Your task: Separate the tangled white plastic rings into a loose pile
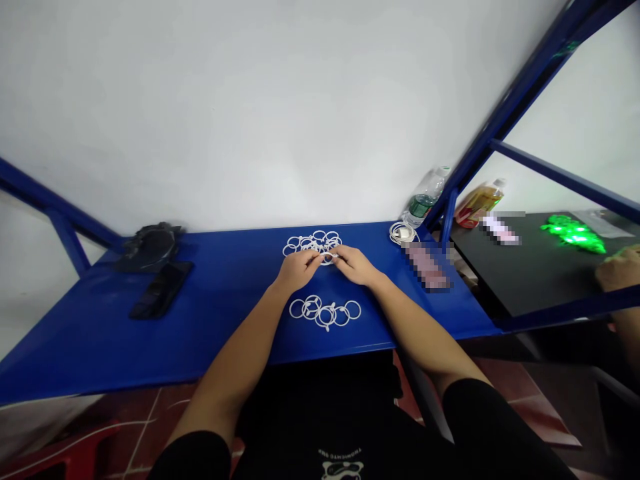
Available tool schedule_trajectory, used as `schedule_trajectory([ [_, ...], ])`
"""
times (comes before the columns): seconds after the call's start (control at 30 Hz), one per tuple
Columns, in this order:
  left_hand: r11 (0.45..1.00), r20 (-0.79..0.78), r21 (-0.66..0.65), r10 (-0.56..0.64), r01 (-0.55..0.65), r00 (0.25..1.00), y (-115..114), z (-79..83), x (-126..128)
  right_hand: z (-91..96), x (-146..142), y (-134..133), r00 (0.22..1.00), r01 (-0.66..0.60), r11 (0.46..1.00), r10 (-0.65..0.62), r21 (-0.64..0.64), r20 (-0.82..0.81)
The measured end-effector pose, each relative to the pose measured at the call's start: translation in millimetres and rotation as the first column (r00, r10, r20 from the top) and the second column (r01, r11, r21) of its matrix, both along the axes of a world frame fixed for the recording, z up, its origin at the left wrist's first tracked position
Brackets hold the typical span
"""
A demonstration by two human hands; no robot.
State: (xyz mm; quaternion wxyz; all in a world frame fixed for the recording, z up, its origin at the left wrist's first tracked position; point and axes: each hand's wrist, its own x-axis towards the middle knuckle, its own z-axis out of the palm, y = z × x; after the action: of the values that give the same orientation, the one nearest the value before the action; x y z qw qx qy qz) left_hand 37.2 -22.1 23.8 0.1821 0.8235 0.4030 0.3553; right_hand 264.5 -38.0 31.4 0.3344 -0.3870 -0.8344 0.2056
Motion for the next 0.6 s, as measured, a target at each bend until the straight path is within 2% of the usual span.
schedule_trajectory([
  [0.33,0.995,-0.092,-0.058,-0.090,0.085,0.992,-4.1,6.0,2.0,0.6,0.0,-1.4,0.999,0.023,0.999,-0.024,-0.024,-0.044],
  [0.6,0.993,-0.175,-0.045,-0.114,0.107,0.978,-7.7,7.9,4.1,-2.3,-0.9,0.0,0.989,0.019,0.996,-0.030,-0.084,-0.143],
])
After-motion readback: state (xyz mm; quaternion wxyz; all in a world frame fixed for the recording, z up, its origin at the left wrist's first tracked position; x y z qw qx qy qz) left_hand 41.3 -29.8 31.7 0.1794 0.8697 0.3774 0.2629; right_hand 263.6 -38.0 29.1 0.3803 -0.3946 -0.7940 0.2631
